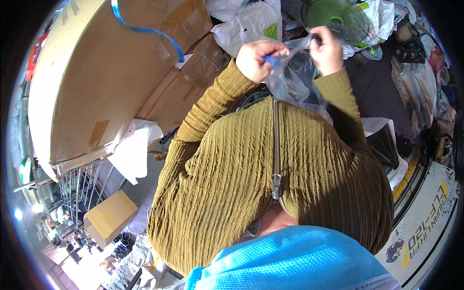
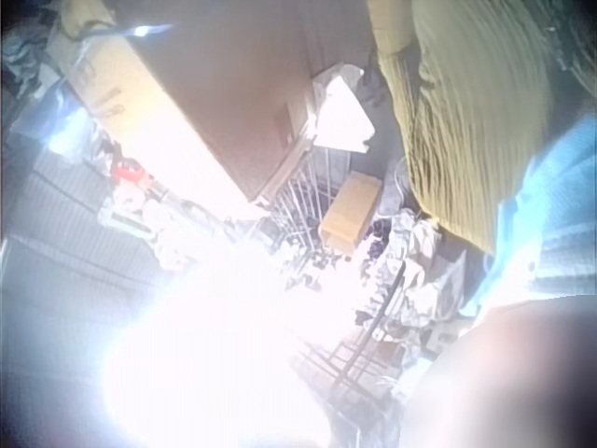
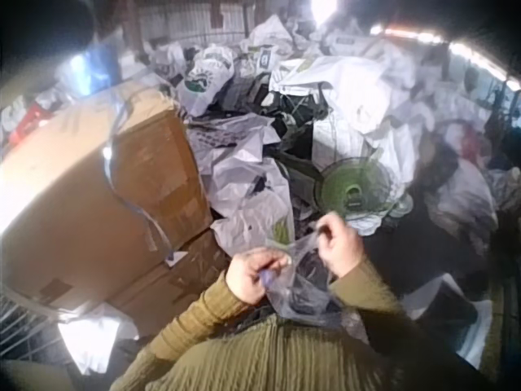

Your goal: The person places a black object wrapped in plastic into a white sack and secures it by tying a blue strap around the sack's opening. The person then adjusts the sack and strap to ensure it is closed.

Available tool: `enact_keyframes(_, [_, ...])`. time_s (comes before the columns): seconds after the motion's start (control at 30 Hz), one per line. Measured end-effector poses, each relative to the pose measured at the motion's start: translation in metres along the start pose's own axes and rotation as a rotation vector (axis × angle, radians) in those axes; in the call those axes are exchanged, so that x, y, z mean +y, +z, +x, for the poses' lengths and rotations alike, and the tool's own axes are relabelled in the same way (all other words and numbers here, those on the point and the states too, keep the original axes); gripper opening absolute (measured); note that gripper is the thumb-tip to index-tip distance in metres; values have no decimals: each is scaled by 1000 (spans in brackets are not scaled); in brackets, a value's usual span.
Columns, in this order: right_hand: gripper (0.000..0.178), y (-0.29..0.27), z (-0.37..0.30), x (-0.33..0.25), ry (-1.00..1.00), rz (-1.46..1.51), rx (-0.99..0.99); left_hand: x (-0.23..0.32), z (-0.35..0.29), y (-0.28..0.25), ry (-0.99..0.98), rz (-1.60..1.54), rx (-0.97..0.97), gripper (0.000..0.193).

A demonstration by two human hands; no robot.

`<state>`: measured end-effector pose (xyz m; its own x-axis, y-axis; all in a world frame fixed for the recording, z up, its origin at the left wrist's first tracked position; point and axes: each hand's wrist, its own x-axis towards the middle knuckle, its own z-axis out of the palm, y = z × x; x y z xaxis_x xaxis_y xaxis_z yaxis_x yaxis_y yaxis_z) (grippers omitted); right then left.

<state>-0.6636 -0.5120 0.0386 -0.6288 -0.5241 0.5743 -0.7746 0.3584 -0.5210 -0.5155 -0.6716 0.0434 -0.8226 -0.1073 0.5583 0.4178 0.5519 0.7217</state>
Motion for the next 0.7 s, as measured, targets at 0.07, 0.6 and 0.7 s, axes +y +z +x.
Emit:
enact_keyframes(0.07, [15, -8, 10, 18, 28, -22, 80, 6, -12, -6, -56, -192, 5, 16])
enact_keyframes(0.6, [15, -1, -4, -39, -261, 329, -339, -4, -4, -6, -398, -494, 291, 14])
enact_keyframes(0.7, [16, -1, 0, -37, -365, 236, -325, 10, -4, -10, -503, -418, 126, 15])
